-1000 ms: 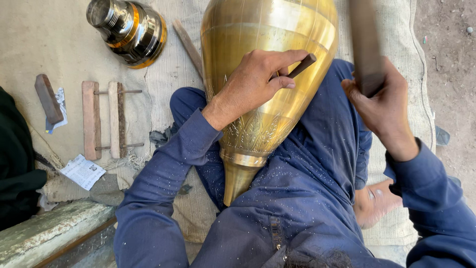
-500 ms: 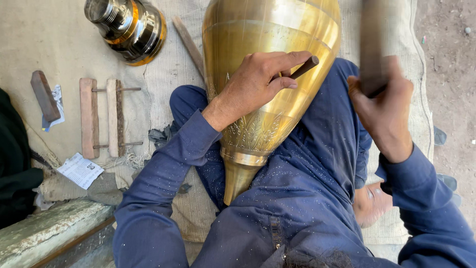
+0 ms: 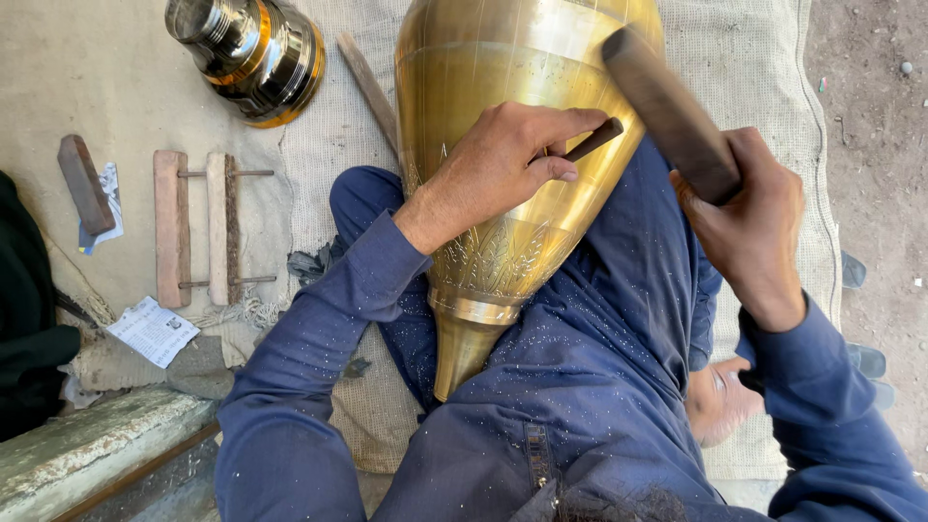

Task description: The person sits cross-legged with a large brass vase on their lap and decorates its surface by hand, holding a small punch against the metal and striking it with a wooden mallet to carve a patterned design, repositioning the punch repeatedly across the vase.

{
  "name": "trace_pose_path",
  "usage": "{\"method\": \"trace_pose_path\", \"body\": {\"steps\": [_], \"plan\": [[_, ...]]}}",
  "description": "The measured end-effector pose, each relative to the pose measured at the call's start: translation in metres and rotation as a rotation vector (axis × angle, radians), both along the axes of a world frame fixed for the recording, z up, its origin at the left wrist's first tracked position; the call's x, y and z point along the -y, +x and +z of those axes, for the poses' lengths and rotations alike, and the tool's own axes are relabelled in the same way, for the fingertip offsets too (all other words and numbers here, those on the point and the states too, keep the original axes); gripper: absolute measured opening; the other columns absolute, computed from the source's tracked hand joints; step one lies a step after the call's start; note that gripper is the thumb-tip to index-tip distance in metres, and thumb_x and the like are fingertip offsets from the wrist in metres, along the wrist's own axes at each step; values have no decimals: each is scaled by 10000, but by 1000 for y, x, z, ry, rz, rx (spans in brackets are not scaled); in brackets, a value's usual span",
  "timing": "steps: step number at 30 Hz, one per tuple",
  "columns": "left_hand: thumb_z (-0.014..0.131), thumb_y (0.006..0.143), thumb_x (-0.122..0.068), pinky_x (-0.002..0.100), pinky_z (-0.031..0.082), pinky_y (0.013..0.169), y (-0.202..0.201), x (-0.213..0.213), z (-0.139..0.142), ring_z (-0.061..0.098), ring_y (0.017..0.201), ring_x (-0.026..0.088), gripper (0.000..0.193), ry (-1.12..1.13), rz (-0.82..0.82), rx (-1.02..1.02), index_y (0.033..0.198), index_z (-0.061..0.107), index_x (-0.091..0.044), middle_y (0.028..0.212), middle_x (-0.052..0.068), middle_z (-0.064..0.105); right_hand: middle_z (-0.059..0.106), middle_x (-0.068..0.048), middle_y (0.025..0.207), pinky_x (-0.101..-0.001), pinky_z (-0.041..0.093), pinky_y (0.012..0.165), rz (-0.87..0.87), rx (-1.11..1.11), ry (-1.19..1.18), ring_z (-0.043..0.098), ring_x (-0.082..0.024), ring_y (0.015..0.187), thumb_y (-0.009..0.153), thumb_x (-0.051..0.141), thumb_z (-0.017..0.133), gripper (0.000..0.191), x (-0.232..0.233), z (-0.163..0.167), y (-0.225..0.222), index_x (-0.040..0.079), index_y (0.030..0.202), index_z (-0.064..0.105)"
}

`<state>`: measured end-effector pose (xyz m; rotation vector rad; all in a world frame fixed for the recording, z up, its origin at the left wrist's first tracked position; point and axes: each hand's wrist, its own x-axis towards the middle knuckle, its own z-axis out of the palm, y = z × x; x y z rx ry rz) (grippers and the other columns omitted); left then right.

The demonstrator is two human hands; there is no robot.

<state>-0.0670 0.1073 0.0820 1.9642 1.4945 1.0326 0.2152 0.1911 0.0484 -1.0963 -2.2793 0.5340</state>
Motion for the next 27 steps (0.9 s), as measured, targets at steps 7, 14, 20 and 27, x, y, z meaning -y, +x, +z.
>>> {"method": "trace_pose_path", "body": {"steps": [7,14,20,27], "plan": [[809,886,-149,365,614,837,-2,3,-3,774,896,222,497,69,-33,-1,1356,651,-123,1174,116,754,654,-115,872,-346,506,729,-13,-166,-183,627,-252,773,1017,107,821,252,7,-1,0,22,1077,590],[808,857,-125,375,595,781,-1,3,-3,759,808,203,511,44,-27,16,1345,656,-121,1093,110,768,637,-123,838,-345,494,699,-43,-270,-313,606,-258,712,1024,125,806,258,7,-1,1,24,1060,571],[814,848,-128,379,594,761,-1,3,-2,747,780,202,520,-4,-15,8,1346,663,-126,1014,100,770,630,-137,855,-341,498,724,46,-243,-215,611,-273,801,1014,124,821,267,9,-2,2,20,1034,576],[835,832,-125,381,592,776,-2,5,-2,752,814,207,533,3,-44,15,1338,668,-127,1081,101,769,610,-124,801,-343,479,710,-13,-112,-179,569,-196,717,1014,129,834,288,15,-7,3,4,1013,574]]}}
